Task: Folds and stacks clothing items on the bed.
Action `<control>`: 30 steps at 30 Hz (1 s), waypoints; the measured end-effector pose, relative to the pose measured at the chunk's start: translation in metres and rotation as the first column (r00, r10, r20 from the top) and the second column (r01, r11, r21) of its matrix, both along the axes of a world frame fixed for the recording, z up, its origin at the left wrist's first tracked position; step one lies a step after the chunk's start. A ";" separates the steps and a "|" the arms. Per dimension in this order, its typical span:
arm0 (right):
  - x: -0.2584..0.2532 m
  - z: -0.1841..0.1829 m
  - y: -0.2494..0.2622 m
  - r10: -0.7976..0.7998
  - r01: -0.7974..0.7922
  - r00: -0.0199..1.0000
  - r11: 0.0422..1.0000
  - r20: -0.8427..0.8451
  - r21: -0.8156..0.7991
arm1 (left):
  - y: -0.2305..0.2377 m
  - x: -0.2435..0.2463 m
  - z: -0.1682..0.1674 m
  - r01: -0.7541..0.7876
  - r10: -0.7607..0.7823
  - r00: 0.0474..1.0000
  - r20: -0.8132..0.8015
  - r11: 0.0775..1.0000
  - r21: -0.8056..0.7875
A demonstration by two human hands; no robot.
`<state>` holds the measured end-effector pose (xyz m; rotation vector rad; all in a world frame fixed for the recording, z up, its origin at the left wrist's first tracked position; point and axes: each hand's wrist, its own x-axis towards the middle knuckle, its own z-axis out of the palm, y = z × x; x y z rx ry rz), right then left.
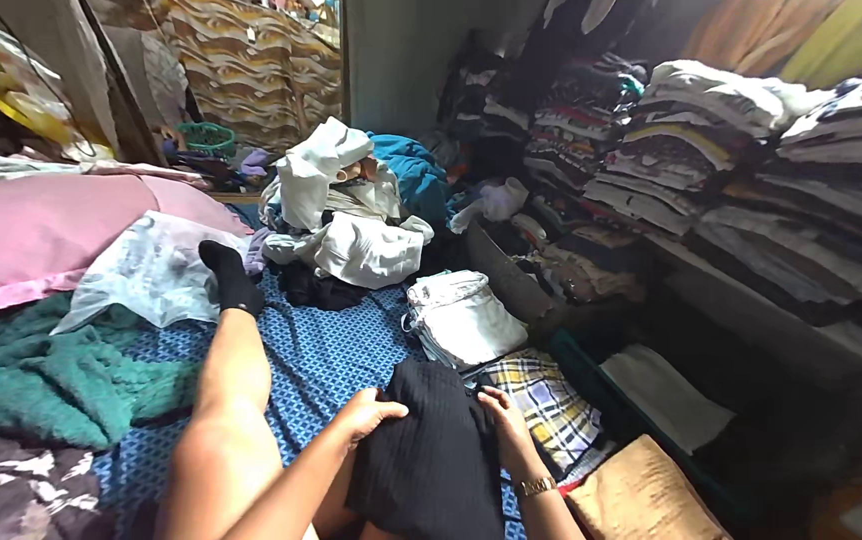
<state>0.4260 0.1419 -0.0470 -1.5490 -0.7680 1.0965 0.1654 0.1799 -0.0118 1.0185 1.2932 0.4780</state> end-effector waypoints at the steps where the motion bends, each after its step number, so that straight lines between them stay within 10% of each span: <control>1: 0.000 -0.001 0.003 0.040 -0.040 0.999 0.999 0.008 -0.010 | 0.000 -0.001 0.000 -0.014 0.014 0.999 0.028 1.000 -0.005; 11: -0.014 0.006 0.021 0.201 -0.312 0.831 0.940 0.518 0.135 | -0.004 -0.001 -0.005 -0.113 0.117 0.986 0.122 0.993 -0.033; 21: -0.027 0.024 0.040 0.198 -0.363 0.749 0.921 0.632 0.141 | -0.005 -0.002 -0.007 -0.118 0.121 0.985 0.120 0.993 -0.026; 30: 0.001 -0.004 0.007 0.021 -0.029 0.986 0.999 0.165 0.044 | -0.007 -0.002 -0.012 -0.143 0.138 0.988 0.066 0.987 0.069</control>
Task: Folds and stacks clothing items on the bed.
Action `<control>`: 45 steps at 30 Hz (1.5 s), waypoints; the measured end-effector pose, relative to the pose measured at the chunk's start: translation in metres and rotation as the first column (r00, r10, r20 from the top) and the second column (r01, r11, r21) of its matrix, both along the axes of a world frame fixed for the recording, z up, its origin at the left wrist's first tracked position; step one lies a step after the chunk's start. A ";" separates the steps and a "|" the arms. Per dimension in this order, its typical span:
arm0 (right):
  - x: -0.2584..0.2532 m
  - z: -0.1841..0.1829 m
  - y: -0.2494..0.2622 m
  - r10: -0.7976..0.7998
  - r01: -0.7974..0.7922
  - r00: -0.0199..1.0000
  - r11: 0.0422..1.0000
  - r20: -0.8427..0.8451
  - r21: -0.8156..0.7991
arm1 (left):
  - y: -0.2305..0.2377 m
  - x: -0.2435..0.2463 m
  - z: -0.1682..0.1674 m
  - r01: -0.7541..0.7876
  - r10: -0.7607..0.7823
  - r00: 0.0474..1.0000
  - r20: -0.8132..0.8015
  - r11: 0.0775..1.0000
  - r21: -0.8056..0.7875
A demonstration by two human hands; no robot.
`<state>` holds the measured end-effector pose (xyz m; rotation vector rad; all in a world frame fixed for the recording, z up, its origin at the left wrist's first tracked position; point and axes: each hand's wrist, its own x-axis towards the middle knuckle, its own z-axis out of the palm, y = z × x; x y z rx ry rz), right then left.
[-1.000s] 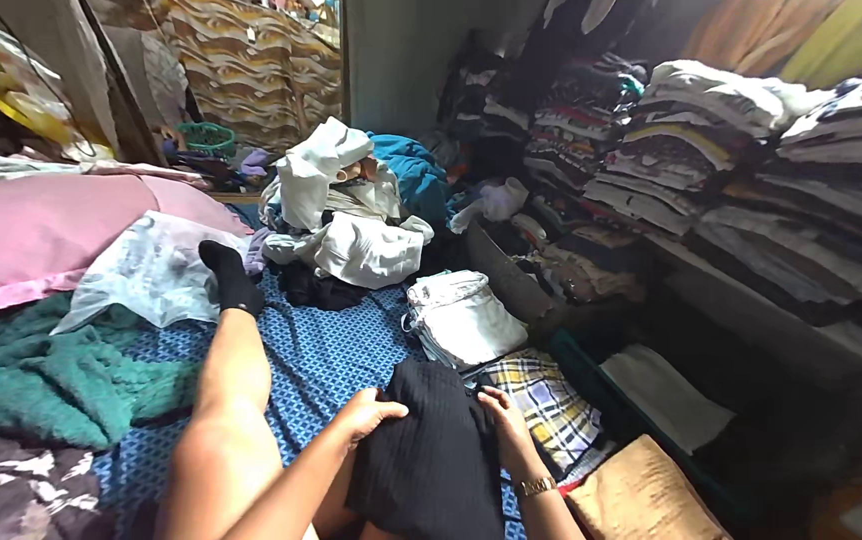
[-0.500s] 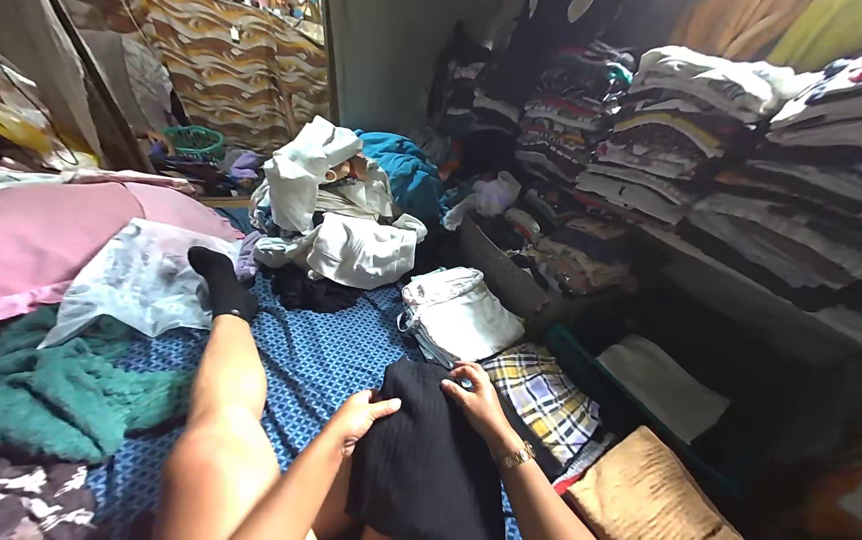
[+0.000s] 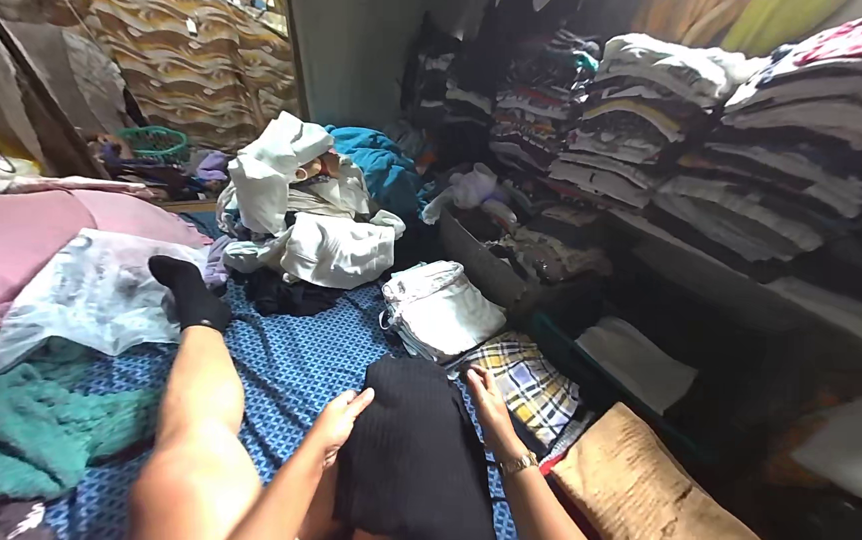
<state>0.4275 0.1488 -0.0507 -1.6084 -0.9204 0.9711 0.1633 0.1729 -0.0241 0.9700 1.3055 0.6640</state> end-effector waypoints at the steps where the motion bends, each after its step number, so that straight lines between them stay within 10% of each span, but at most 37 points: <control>1: 0.004 -0.001 -0.008 -0.033 0.028 0.998 0.995 -0.053 -0.096 | 0.000 0.001 -0.001 -0.009 0.009 1.000 -0.016 1.000 0.020; 11: 0.004 -0.015 -0.029 -0.035 -0.068 0.926 0.964 -0.375 -0.259 | 0.020 0.008 0.004 -0.010 0.011 1.000 0.030 0.999 -0.033; 24: -0.006 -0.010 -0.017 -0.174 0.107 0.951 0.961 -0.254 -0.256 | 0.025 0.023 -0.004 -0.125 0.128 0.992 -0.022 0.987 0.099; 36: 0.011 -0.020 -0.088 0.302 -0.275 0.817 0.953 -0.491 0.128 | -0.005 -0.041 -0.011 0.395 -0.435 0.868 0.240 0.897 0.197; 45: 0.024 0.000 -0.104 0.480 -0.448 0.700 0.872 -0.529 0.198 | -0.008 -0.045 -0.002 0.488 -0.516 0.841 0.163 0.853 0.184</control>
